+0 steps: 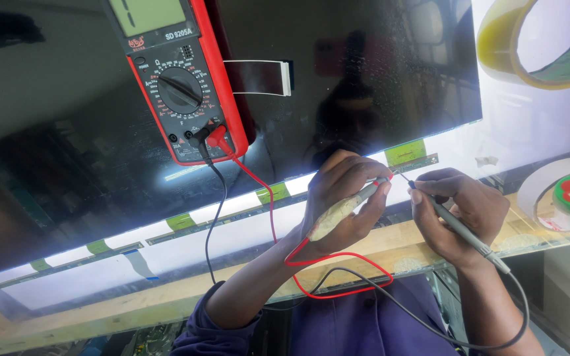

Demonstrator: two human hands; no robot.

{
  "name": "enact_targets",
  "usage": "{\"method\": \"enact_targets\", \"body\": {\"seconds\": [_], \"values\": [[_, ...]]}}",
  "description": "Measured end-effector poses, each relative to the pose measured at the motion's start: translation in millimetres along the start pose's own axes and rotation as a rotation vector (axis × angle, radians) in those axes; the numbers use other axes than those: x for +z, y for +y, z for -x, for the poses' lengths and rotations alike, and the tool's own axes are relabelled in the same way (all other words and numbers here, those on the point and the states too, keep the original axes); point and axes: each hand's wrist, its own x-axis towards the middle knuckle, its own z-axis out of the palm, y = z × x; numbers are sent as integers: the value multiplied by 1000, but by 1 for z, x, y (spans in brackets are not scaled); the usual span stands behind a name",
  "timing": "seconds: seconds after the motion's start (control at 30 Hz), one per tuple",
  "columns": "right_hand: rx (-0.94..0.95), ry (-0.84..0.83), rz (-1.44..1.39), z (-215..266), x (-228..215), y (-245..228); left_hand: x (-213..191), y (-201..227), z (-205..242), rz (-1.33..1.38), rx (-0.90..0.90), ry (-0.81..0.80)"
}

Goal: The person uses a multimeter to test the electrical continuity of a circuit board attached to the bottom edge of a large screen. They move the probes along the board's contacts while observing the multimeter's display.

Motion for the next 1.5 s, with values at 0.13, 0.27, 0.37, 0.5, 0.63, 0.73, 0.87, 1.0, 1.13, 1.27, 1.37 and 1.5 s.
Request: {"method": "enact_targets", "body": {"seconds": [0.13,0.27,0.37,0.5,0.63,0.73,0.87,1.0,1.13,1.27,1.37,1.5], "values": [[7,-2,6,0,0,0,-1,1,0,-9,-11,-6],[12,-1,8,1,0,1,-2,2,-1,-8,-17,-13],[8,4,24,2,0,2,0,0,0,-15,-5,-10],[5,4,23,2,0,1,0,0,0,-17,-9,-12],[-6,-2,32,1,0,0,0,0,0,-14,-2,-14],[-16,-3,53,2,-1,2,0,0,0,-15,-4,-17],[73,-37,66,11,-5,9,4,-5,9,-31,-61,-9],[16,-13,61,9,0,2,3,-3,12,7,-72,33],[-33,8,40,7,0,8,4,-3,11,-4,-72,13],[-5,-8,-3,2,0,0,0,0,6,-22,-91,-21],[-22,14,51,3,0,3,0,0,5,-2,-96,-12],[-34,13,14,0,-1,0,0,0,2,-13,-60,-18]]}}
